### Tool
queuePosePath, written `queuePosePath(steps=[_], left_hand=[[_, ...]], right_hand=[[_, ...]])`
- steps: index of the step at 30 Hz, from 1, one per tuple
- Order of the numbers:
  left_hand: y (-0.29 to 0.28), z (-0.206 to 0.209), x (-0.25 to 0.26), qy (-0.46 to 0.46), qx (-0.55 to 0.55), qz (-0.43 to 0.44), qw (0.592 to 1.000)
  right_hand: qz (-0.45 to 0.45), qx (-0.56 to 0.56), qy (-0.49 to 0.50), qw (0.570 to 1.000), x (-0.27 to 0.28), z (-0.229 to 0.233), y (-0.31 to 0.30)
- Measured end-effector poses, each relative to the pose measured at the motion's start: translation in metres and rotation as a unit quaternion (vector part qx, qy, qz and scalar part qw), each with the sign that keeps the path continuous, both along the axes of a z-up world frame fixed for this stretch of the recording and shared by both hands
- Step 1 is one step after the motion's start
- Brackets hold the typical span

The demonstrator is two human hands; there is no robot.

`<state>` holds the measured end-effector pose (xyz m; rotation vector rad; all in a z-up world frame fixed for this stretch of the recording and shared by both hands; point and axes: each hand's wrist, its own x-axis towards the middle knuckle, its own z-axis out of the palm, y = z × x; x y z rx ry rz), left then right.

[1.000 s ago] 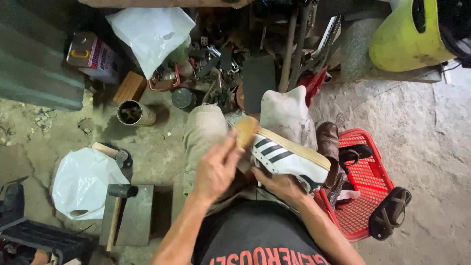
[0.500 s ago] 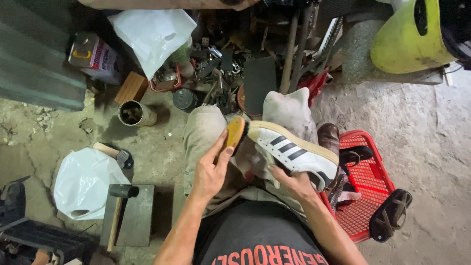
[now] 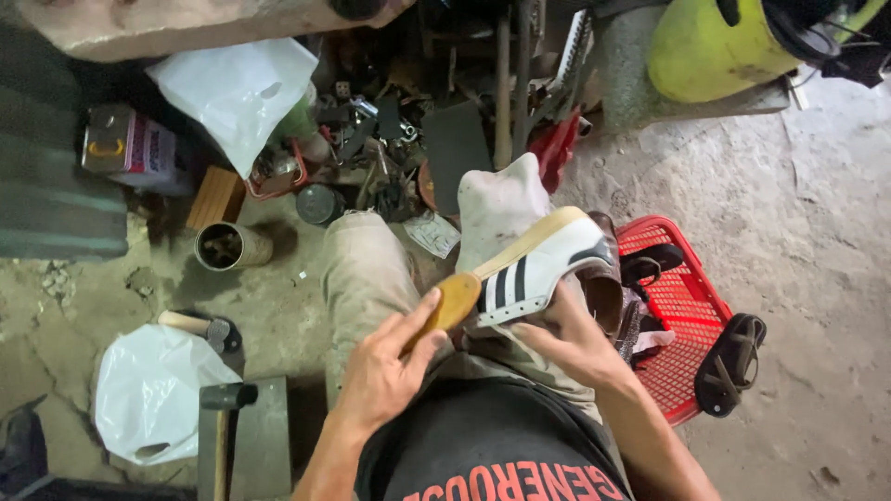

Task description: The person scrubs a white sneaker with a yellow brush, focusing on the toe and side panels. They briefly set the shoe down to pick up a brown loafer from a red basket, then return to scrubbing the white sneaker.

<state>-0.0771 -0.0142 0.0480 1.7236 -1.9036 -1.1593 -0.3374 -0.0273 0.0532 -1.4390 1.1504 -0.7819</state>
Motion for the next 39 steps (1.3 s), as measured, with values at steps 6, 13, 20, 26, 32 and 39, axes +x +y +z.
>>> queuePosePath(steps=[6, 13, 20, 26, 32, 39], left_hand=[[-0.004, -0.004, -0.028, 0.037, -0.035, -0.053, 0.997], [-0.001, -0.007, -0.029, 0.101, -0.051, -0.156, 0.981], [-0.011, -0.025, -0.046, 0.173, -0.141, -0.012, 0.975], [-0.03, -0.074, -0.049, 0.159, -0.195, 0.024, 0.968], [-0.023, -0.019, -0.064, 0.17, -0.131, -0.07, 0.974], [-0.044, 0.002, -0.057, 0.121, -0.165, -0.04, 0.978]], right_hand=[[-0.097, 0.074, -0.095, 0.988, 0.001, 0.009, -0.002], [-0.044, 0.177, 0.072, 0.981, -0.049, -0.011, -0.024], [-0.054, 0.176, -0.006, 0.983, -0.065, -0.03, -0.028], [-0.008, 0.171, 0.015, 0.985, -0.065, -0.035, -0.036], [0.097, 0.087, -0.03, 0.991, -0.075, -0.046, -0.039], [0.094, 0.067, 0.056, 0.992, -0.045, 0.003, -0.042]])
